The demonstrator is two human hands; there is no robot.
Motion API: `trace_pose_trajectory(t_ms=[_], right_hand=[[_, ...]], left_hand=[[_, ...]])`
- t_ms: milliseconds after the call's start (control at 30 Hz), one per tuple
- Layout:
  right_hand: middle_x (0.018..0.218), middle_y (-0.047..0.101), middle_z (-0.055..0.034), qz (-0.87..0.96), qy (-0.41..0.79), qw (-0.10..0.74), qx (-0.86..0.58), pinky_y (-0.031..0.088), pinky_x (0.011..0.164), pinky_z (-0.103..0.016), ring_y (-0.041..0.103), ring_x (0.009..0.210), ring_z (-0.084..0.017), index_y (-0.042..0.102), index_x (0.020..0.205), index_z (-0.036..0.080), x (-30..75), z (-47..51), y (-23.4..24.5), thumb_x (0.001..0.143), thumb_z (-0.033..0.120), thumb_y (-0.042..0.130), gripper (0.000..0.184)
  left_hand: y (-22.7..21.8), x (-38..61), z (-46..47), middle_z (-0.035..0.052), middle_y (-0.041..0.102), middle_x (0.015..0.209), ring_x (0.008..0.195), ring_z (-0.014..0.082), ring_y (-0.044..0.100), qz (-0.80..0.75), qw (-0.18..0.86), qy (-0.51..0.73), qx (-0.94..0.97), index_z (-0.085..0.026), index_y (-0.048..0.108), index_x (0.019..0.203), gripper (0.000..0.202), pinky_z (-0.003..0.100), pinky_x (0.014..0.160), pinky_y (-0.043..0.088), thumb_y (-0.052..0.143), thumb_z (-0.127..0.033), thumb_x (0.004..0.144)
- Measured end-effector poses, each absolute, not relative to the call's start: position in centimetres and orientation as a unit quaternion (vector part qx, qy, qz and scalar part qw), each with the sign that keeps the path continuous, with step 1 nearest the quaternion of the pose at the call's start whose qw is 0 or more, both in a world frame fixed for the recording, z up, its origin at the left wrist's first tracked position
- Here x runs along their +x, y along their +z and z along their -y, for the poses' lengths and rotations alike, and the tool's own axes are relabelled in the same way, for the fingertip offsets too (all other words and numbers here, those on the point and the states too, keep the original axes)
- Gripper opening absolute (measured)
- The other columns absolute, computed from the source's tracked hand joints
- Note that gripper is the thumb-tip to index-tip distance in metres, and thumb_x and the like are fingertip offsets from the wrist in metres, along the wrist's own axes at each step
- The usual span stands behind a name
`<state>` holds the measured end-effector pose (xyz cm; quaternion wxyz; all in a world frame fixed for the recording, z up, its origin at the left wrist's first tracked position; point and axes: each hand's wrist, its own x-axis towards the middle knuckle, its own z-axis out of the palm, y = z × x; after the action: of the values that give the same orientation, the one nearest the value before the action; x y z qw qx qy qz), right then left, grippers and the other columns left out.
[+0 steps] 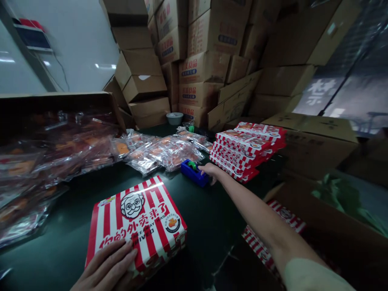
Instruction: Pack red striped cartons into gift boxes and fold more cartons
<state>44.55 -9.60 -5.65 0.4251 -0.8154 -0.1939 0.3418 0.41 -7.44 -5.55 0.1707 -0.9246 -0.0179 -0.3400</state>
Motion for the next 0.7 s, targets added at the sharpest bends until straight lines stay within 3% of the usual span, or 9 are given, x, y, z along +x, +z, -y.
trace_pose_trajectory(t_ms=[200,367,567,700], right_hand=[[0.105,0.060,-0.0063,0.151,0.348,0.550,-0.744,0.055,0.071,-0.033,0.062,0.085,-0.016,0.057,0.111,0.014,42.7,10.6,-6.2,0.092,0.029,0.057,0.024],[0.105,0.060,-0.0059,0.140,0.323,0.653,-0.670,0.055,0.071,-0.033,0.061,0.085,-0.016,0.058,0.108,0.014,40.9,14.3,-7.6,0.093,0.029,0.056,0.021],[0.083,0.061,-0.0008,0.122,0.381,0.663,-0.633,0.054,0.063,-0.028,0.060,0.068,-0.011,0.060,0.095,0.012,41.0,16.1,-9.1,0.093,0.027,0.056,0.015],[0.081,0.061,-0.0002,0.123,0.398,0.660,-0.626,0.053,0.061,-0.027,0.060,0.066,-0.011,0.060,0.093,0.012,41.3,16.7,-9.7,0.093,0.027,0.057,0.016]], left_hand=[[-4.3,1.3,8.3,0.0027,0.076,0.092,0.082,0.0186,0.072,0.035,0.141,-0.369,-0.918,-0.016,0.072,0.091,0.035,0.026,0.062,0.063,0.039,-0.027,0.097],[-4.2,1.0,8.4,0.0010,0.075,0.097,0.087,0.0182,0.071,0.047,0.119,-0.374,-0.919,-0.019,0.070,0.097,0.031,0.025,0.065,0.063,0.043,-0.034,0.096],[-4.2,0.6,8.3,0.0012,0.074,0.101,0.091,0.0178,0.069,0.054,0.086,-0.366,-0.925,-0.022,0.069,0.103,0.030,0.023,0.069,0.062,0.044,-0.038,0.095],[-4.3,0.8,8.4,0.0019,0.074,0.104,0.095,0.0186,0.068,0.075,0.082,-0.352,-0.930,-0.022,0.069,0.106,0.031,0.025,0.072,0.062,0.044,-0.038,0.095]])
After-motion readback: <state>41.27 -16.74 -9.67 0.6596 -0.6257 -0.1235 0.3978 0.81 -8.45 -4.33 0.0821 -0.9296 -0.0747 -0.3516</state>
